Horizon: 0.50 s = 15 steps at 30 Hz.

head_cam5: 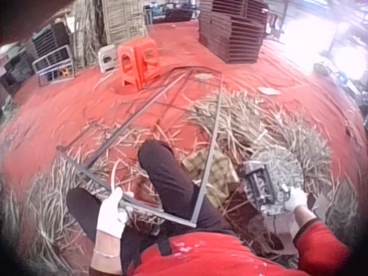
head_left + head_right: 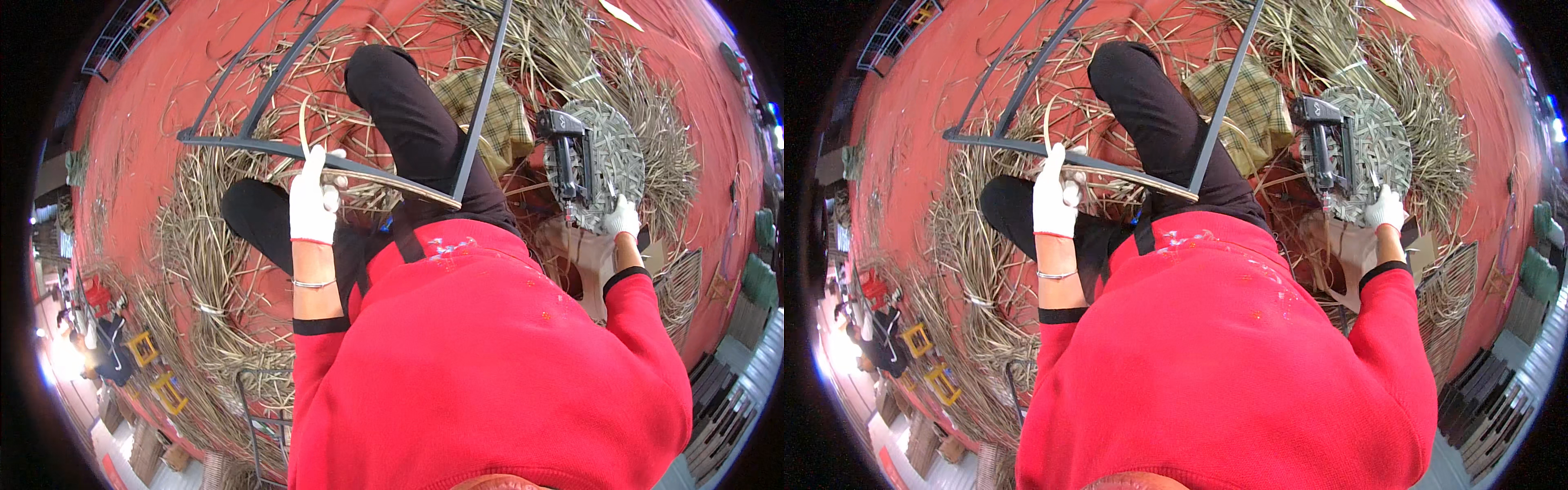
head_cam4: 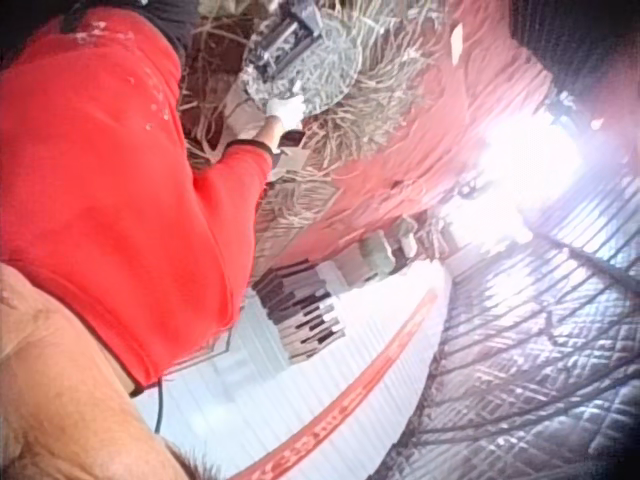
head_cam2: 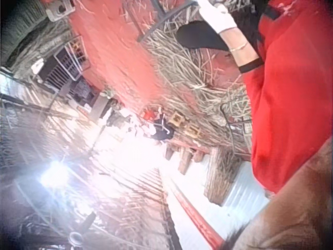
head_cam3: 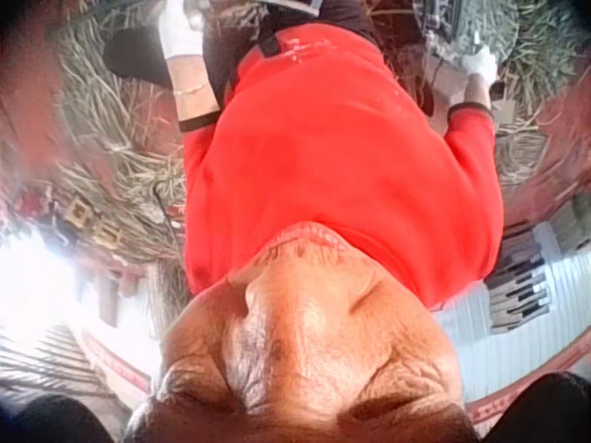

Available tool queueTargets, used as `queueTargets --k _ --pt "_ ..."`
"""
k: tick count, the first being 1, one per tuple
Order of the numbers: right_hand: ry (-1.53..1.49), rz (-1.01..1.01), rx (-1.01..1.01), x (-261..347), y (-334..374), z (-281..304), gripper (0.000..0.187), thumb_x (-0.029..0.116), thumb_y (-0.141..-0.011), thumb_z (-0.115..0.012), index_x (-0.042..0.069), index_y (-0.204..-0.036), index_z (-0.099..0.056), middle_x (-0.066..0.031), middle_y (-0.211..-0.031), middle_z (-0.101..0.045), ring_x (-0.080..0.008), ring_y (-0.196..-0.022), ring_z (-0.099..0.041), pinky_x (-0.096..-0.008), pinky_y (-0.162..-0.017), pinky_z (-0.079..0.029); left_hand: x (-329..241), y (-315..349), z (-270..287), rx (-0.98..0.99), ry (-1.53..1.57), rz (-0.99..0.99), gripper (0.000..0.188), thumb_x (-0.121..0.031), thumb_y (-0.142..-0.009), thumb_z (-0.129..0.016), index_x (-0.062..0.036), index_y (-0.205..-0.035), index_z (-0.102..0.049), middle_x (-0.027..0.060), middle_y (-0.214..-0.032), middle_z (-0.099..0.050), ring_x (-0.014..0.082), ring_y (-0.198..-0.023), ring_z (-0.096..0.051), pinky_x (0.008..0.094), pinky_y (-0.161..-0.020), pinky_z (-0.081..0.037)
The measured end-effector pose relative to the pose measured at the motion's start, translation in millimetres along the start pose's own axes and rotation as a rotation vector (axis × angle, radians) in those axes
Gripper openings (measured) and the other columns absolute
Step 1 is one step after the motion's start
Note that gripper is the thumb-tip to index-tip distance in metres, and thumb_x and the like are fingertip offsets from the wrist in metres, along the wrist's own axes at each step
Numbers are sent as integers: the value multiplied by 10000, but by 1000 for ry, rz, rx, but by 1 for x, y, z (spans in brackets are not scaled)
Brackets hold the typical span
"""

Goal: The person assembles a metal frame by positioning metal bars and attaching dried plant strips using a staple gun. They repeatedly align the bars, insert the strips, and secure them with staples while sitting on the floor.

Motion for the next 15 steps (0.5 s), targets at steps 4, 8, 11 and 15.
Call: queueTargets --k 4,8,11,15 --pt "-424 -82 66 -48 -47 -26 406 225 -838 -610 80 -1217 -637 -208 -1109 -704 -362 -1065 -669 -439 -909 -523 -20 -5 12 11 20 -39 406 -384 -1008 -618 10 -1016 -712 26 -671 -650 39 -406 -448 176 -339 -287" --pt "-1074 85 -50 -2 -53 54 360 126 -863 -580 31 -1207 -632 -80 -1023 -671 -211 -888 -628 -350 -827 -508 -58 -9 41 -54 38 -96 348 -347 -988 -654 -4 -966 -712 9 -637 -626 36 -404 -460 171 -319 -280" --pt "-1590 391 265 123 -1 143 390 76 -870 -560 1 -1250 -596 -78 -1037 -645 -201 -906 -621 -341 -829 -506 -84 -16 66 -141 96 -187 347 -348 -985 -654 -7 -948 -708 -5 -601 -588 36 -367 -396 178 -313 -264" --pt "-1650 648 981 307 128 188 558 55 -810 -564 -29 -1359 -505 -77 -1003 -640 -196 -885 -625 -332 -850 -504 -86 -25 94 -256 -76 -154 382 -402 -987 -629 -46 -895 -733 6 -599 -582 37 -389 -330 205 -353 -206"
Point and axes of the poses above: each hand's wrist, its own y-axis away from the middle knuckle, its own z-axis out of the back of the hand, x = y × z, the point moved 8 cm from there along -y, towards the middle knuckle
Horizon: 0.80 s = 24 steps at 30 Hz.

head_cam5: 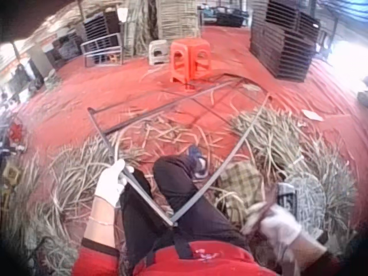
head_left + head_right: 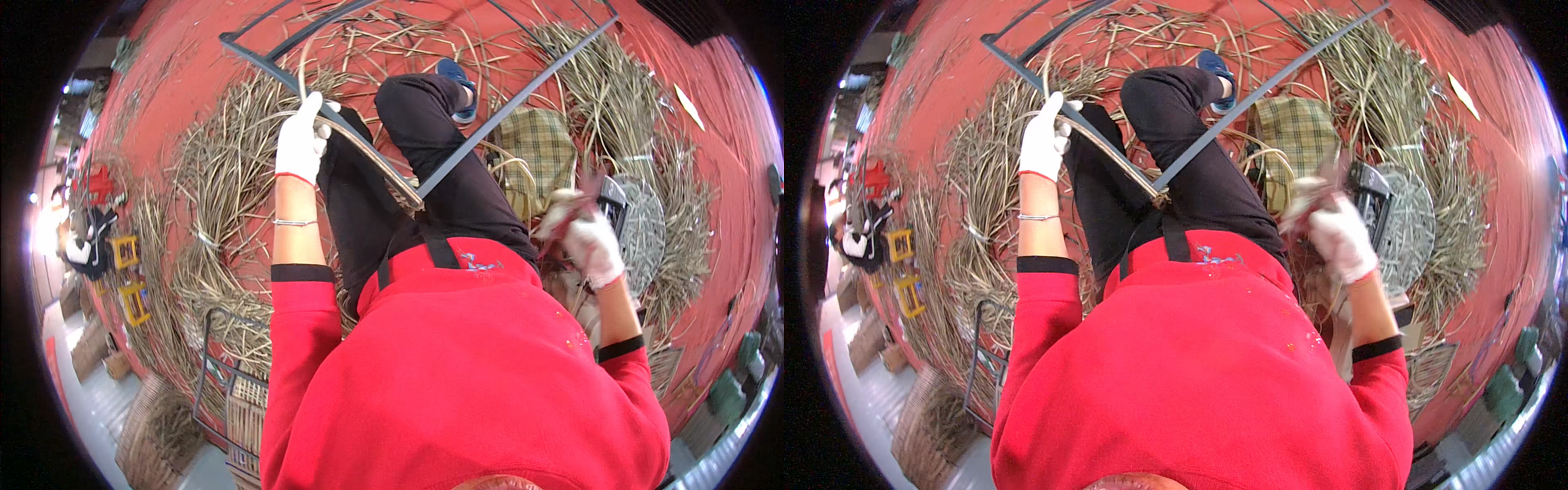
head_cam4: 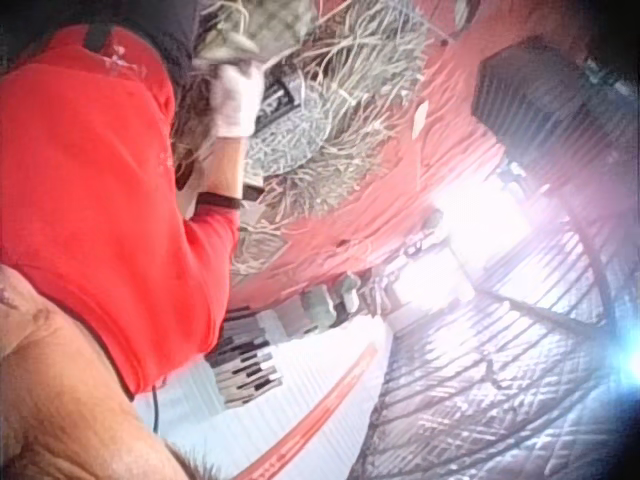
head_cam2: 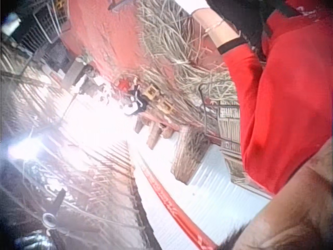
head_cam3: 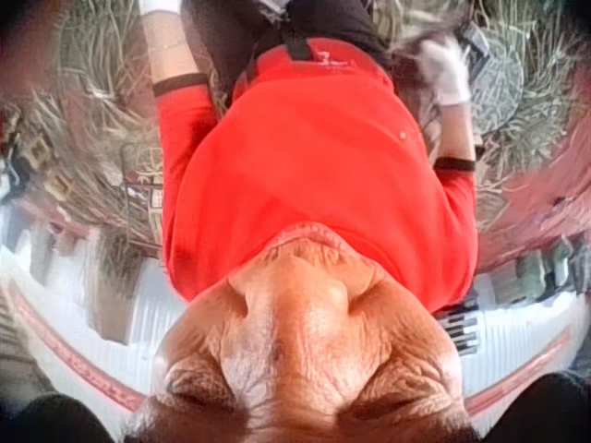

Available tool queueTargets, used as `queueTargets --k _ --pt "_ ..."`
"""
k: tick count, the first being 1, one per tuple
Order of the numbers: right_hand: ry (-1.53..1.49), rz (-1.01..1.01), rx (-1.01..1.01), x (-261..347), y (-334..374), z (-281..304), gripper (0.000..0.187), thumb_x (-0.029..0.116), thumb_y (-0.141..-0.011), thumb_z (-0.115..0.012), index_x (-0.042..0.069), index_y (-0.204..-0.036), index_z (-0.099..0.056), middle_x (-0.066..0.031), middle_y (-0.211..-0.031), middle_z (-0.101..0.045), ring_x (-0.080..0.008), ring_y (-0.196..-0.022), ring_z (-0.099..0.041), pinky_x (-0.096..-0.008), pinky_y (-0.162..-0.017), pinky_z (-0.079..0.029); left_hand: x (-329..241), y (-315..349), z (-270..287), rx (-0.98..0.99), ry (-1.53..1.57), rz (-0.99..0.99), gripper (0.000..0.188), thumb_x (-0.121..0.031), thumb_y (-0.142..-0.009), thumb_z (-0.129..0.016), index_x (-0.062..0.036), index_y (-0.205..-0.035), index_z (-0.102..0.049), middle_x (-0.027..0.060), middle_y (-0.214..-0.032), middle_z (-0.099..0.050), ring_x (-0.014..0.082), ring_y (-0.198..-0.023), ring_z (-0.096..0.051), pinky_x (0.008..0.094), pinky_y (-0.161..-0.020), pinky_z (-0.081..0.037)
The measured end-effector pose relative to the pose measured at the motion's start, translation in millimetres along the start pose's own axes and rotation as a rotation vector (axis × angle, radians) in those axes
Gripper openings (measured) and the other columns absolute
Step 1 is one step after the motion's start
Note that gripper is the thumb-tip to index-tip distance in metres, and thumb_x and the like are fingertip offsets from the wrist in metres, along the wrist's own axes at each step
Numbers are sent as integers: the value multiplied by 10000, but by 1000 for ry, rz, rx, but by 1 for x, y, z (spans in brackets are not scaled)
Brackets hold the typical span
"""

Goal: The person assembles a metal frame by positioning metal bars and attaching dried plant strips using a staple gun. They repeatedly align the bars, insert the strips, and secure them with staples while sitting on the floor.

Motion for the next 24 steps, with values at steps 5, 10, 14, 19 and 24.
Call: queueTargets --k 5,10,14,19,24 --pt "234 -155 530 -12 2 -125 710 136 -799 -663 14 -1462 -440 -67 -1171 -573 -122 -1123 -504 -289 -1014 -371 1 36 9 -183 -81 -375 272 -267 -988 -639 -26 -868 -678 48 -682 -648 88 -469 -450 249 -460 -323" --pt "779 -113 531 9 -36 -119 672 194 -799 -672 81 -1438 -498 -37 -992 -584 -143 -970 -578 -310 -885 -480 15 74 -29 -72 -24 -474 213 -189 -982 -638 -2 -1054 -712 68 -765 -723 78 -557 -559 227 -528 -383" --pt "1376 451 434 57 -98 -138 690 253 -762 -689 132 -1419 -517 -145 -1130 -621 -351 -1066 -618 -443 -942 -503 17 75 -18 -141 -83 -336 247 -230 -1012 -603 -23 -1074 -721 -29 -635 -565 23 -424 -343 211 -387 -225" --pt "1846 603 504 70 -134 -169 701 223 -765 -700 170 -1440 -519 -130 -1052 -602 -325 -998 -611 -442 -881 -513 30 88 -38 193 -78 -156 267 -261 -1020 -586 -59 -1104 -739 -33 -708 -564 36 -495 -397 204 -459 -303" --pt "1814 687 662 68 -145 -189 709 193 -749 -704 176 -1435 -526 -109 -1015 -616 -317 -1009 -606 -432 -885 -509 2 107 -48 28 -392 -534 166 -190 -942 -698 -50 -1016 -747 -19 -785 -649 46 -651 -559 219 -609 -450"
Point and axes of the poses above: each hand's wrist, its own y-axis away from the middle knuckle, its own z-axis out of the back of the hand, x = y × z, the point moved 8 cm from there along -y, towards the middle knuckle
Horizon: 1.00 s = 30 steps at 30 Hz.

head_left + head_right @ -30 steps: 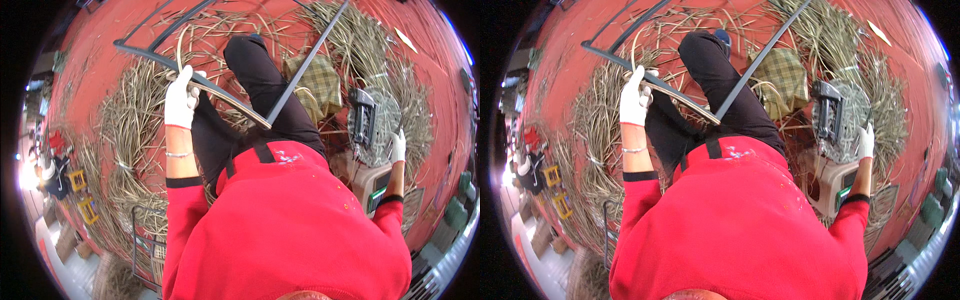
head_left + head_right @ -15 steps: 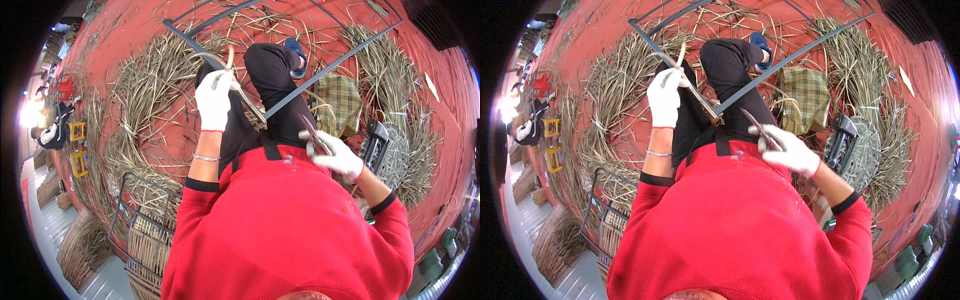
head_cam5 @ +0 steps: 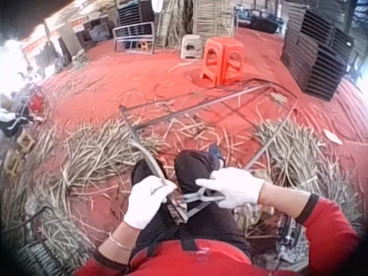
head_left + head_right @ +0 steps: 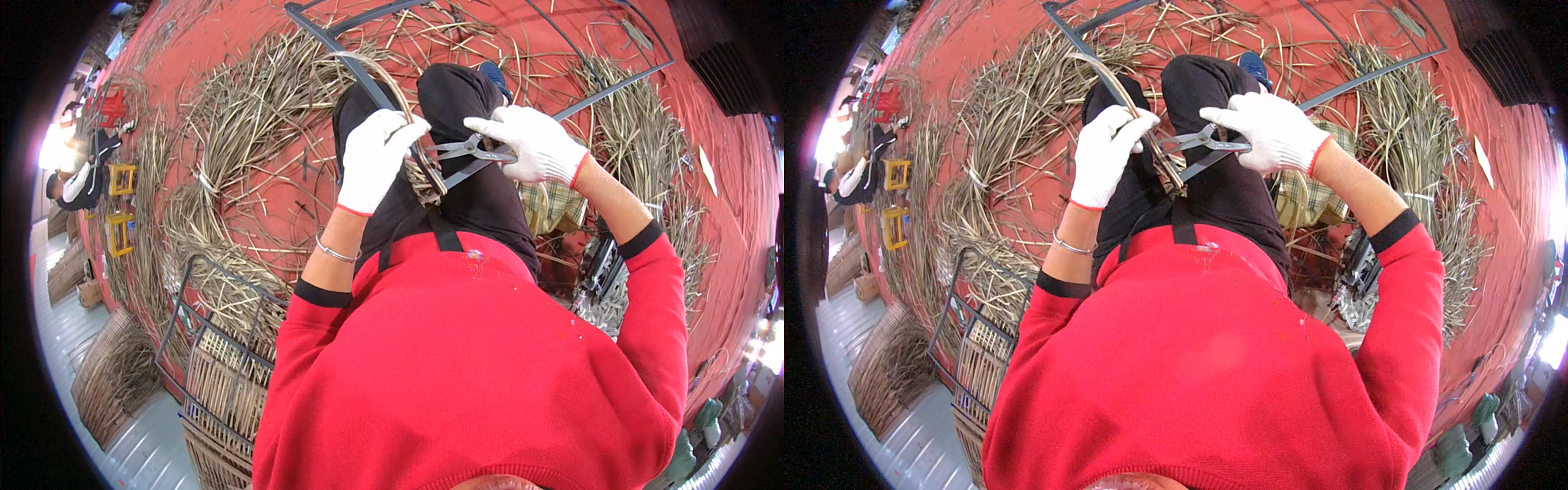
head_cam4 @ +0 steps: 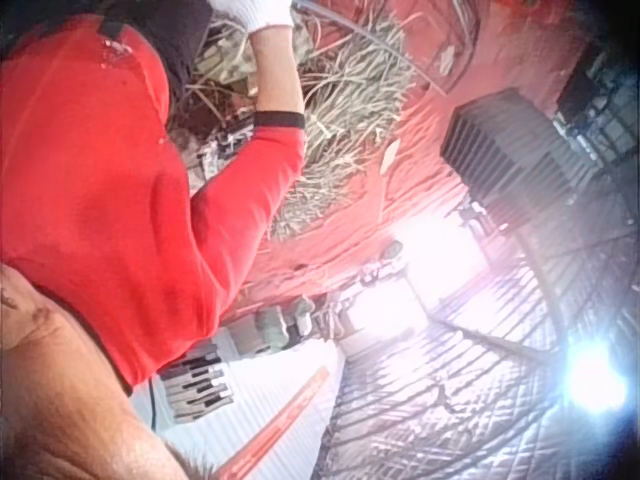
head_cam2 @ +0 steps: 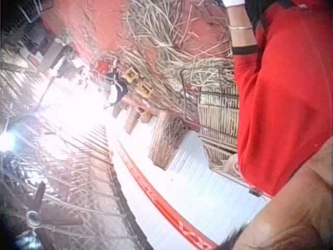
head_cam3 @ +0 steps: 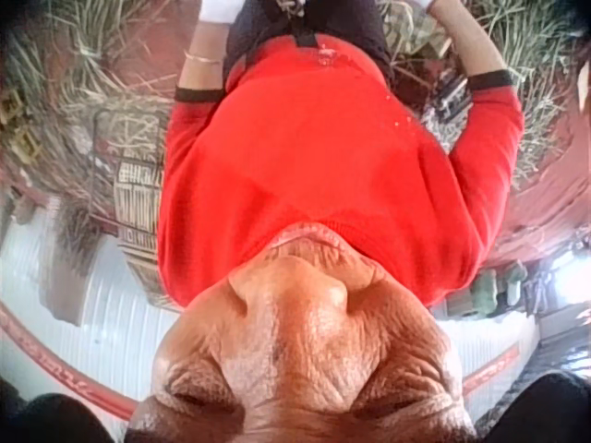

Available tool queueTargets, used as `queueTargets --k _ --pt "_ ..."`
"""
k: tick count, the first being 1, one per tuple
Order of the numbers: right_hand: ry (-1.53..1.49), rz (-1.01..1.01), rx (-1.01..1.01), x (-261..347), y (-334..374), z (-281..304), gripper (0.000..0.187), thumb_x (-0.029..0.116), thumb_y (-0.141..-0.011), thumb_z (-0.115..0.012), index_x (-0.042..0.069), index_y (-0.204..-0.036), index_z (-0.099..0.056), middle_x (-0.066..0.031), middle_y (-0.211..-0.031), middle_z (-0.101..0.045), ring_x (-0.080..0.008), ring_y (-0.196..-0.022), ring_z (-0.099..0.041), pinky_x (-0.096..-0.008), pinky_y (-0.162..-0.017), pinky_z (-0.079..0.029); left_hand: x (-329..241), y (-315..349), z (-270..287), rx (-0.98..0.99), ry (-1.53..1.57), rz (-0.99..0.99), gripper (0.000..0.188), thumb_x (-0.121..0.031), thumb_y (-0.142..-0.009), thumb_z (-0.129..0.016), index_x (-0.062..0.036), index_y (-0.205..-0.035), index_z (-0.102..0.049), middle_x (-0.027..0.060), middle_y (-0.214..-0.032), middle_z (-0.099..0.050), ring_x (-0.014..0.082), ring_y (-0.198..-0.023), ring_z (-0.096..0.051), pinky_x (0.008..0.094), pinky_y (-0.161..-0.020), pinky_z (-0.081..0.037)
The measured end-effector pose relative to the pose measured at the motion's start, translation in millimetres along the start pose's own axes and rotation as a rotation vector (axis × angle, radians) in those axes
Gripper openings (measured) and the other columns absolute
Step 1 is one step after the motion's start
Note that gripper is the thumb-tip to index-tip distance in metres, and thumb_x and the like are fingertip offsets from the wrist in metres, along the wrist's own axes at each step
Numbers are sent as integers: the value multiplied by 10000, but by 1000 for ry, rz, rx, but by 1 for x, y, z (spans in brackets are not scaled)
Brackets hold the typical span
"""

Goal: The person assembles a metal frame by positioning metal bars and attaching dried plant strips using a staple gun. They repeatedly align the bars, insert the strips, and secure them with staples while sitting on the floor.

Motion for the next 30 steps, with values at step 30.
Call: queueTargets --k 30 --pt "-360 -401 -758 -117 54 -19 553 150 -836 -711 123 -1371 -572 -110 -1153 -685 -252 -1045 -689 -365 -916 -536 29 70 -36 314 -497 2 226 -260 -1070 -477 -74 -1005 -589 91 -1021 -651 235 -966 -666 406 -908 -530"
Point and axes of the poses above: each hand's wrist, its own y-axis away from the middle knuckle, its own z-axis out of the back of the hand, x = y × z, the point moved 8 cm from there along -y, towards the middle knuckle
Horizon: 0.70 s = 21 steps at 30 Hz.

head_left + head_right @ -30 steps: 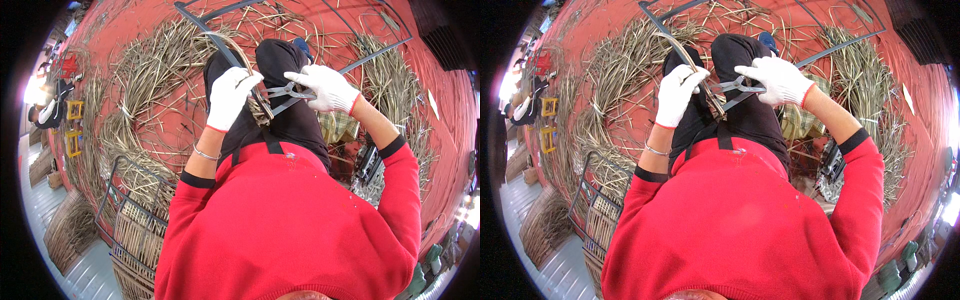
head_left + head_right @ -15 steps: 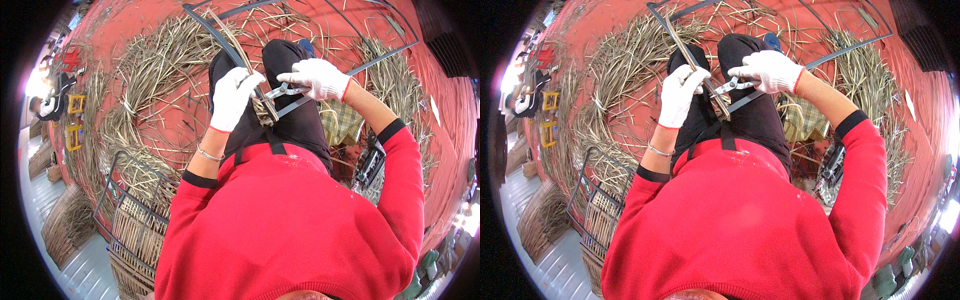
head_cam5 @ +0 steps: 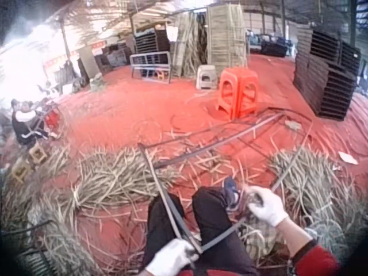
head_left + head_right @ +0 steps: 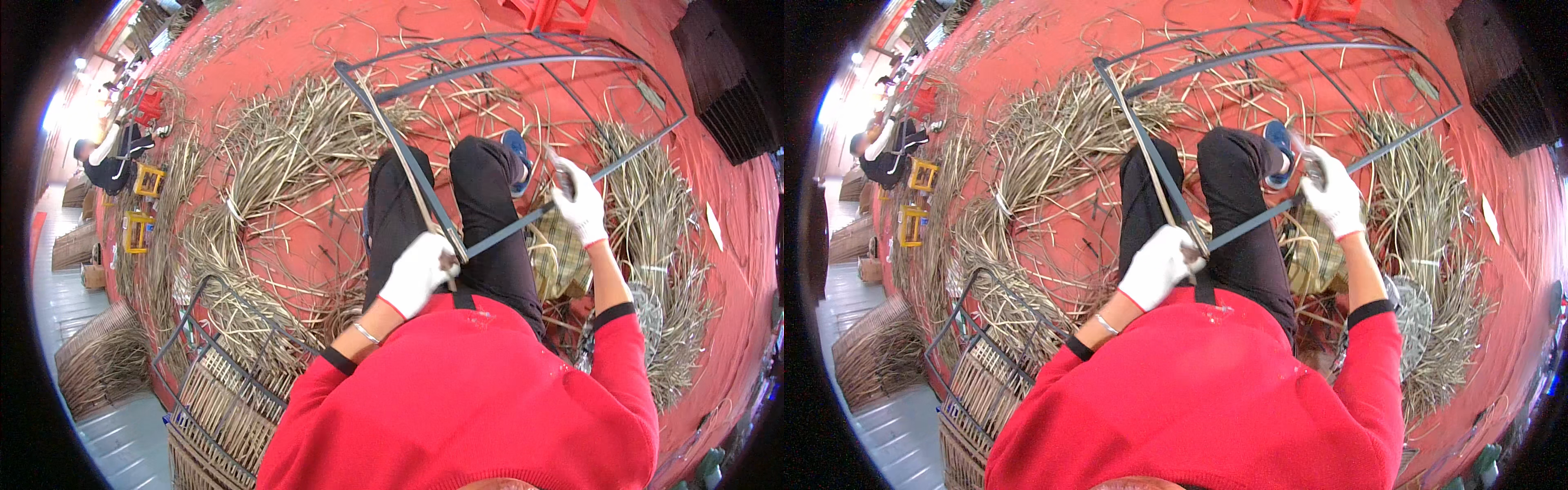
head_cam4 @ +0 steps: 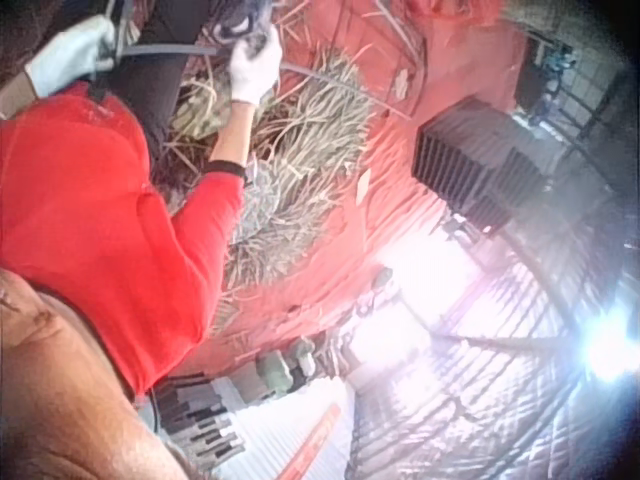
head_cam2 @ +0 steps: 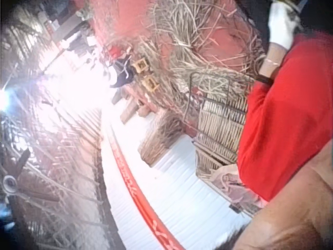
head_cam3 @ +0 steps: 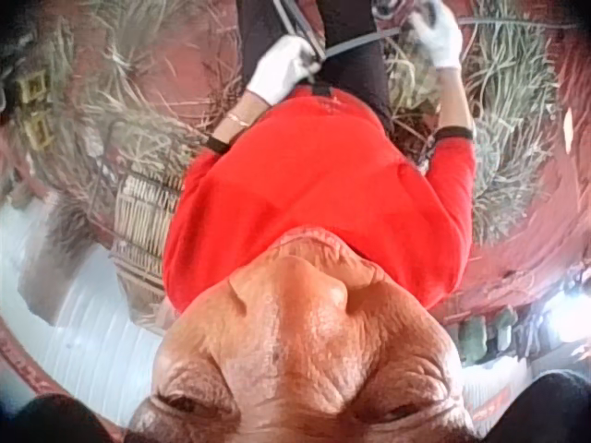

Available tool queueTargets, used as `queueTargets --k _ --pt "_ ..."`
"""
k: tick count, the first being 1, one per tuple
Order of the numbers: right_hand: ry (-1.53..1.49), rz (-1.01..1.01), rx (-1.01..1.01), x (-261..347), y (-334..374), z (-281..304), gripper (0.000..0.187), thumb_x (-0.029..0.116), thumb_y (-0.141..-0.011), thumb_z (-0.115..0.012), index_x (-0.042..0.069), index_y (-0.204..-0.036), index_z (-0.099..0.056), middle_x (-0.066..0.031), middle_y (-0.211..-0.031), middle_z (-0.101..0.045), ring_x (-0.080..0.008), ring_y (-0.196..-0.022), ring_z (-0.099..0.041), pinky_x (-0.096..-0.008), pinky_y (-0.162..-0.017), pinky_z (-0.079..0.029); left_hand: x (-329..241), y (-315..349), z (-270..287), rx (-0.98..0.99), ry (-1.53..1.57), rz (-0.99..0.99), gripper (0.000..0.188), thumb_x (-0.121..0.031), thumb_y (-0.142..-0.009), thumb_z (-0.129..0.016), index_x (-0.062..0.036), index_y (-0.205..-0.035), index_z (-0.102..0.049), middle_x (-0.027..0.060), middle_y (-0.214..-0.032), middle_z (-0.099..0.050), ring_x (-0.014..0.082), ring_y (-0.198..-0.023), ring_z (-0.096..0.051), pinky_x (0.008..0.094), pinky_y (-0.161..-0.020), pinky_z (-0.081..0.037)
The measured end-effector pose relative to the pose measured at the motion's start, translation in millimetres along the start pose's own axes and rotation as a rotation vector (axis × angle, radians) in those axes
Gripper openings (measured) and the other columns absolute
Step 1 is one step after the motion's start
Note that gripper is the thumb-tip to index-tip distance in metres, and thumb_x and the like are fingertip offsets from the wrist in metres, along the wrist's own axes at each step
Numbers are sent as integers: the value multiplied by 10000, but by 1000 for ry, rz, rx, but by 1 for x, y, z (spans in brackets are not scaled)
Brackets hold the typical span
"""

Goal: The person assembles a metal frame by positioning metal bars and attaching dried plant strips using a staple gun. They repeatedly align the bars, insert the strips, and secure them with staples while sitting on the floor.

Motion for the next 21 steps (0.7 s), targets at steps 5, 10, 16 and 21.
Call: queueTargets --k 5,10,16,21 --pt "-43 -430 -38 -90 23 17 545 104 -860 -712 94 -1387 -572 -64 -1099 -678 -177 -980 -661 -308 -928 -511 15 -24 -51 -113 1755 155 256 -249 -1090 -423 -63 -1003 -575 113 -1061 -648 274 -1079 -647 424 -1014 -485" --pt "105 -214 -2 -79 14 18 571 156 -836 -719 112 -1382 -561 -122 -1249 -648 -270 -1133 -637 -373 -991 -492 20 -26 -56 -85 1792 152 236 -209 -1094 -413 -45 -1016 -563 89 -1018 -625 226 -1061 -643 386 -1014 -478" --pt "-92 -401 42 -100 8 9 579 208 -852 -744 89 -1388 -559 -114 -1180 -688 -245 -1060 -664 -367 -970 -503 15 -20 -38 -121 1615 102 233 -206 -1098 -400 -36 -1033 -544 78 -1024 -594 208 -1096 -619 350 -1028 -447" --pt "-60 -219 91 -79 -9 13 613 183 -828 -753 83 -1394 -538 -116 -1216 -666 -240 -1123 -649 -350 -1003 -492 15 -10 17 -264 1445 54 185 -165 -1077 -426 -49 -976 -529 107 -1006 -617 215 -1021 -645 362 -979 -484"
Point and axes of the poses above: each hand's wrist, its own y-axis away from the middle knuckle, its own z-axis out of the back of the hand, x = y × z, the point moved 8 cm from there along -y, towards the middle knuckle
